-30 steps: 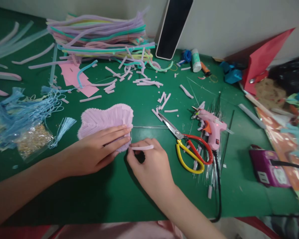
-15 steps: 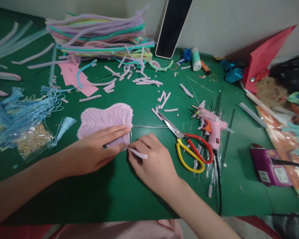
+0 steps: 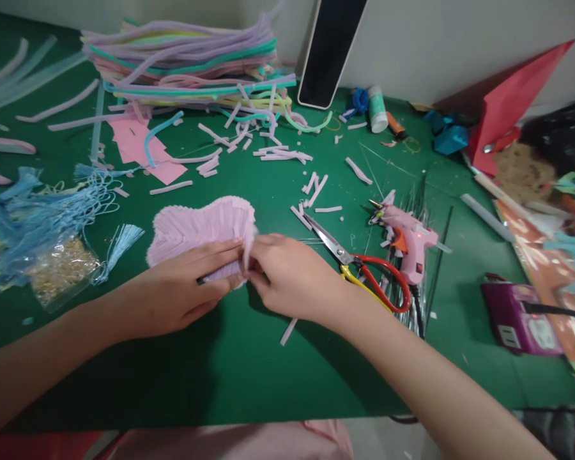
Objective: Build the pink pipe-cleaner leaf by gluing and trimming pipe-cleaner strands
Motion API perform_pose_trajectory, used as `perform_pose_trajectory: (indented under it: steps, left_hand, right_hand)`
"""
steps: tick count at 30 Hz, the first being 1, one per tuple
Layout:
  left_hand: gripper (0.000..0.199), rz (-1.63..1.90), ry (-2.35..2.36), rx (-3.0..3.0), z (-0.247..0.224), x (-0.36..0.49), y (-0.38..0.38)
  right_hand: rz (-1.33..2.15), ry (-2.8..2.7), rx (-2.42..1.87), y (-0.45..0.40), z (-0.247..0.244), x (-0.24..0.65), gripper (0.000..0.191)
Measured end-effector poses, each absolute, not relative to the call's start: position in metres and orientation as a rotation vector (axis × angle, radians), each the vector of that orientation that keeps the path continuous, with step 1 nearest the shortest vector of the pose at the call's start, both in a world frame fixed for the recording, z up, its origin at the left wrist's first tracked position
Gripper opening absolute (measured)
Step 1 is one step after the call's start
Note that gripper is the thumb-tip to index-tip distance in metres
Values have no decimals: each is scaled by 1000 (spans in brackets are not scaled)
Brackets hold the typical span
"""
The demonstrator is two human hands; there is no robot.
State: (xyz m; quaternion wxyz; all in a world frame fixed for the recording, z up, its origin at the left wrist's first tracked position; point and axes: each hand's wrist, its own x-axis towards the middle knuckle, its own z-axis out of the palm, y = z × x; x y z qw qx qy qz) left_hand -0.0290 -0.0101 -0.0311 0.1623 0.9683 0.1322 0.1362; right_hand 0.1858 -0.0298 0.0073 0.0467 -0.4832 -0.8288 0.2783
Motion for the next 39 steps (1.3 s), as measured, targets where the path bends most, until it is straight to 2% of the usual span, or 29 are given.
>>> perform_pose_trajectory:
  steps: [5,22,33,39]
  left_hand:
    - [28,412,375,2778,-30,-30,-11]
    - [44,389,454,2711,-31,-27,-12]
    - [37,425,433,2719,-32,-28,-10]
    - [35,428,425,2720,-32,-28,-9]
  right_hand:
    - [905,-2491,-1530,-25,14,184,12]
    - [1216,-1618,-2037,-58,9,175,18]
    - [1407,-1372,-1987,-61,0,173,15]
    - [1319,-1390,-1936,-58,1,176,7]
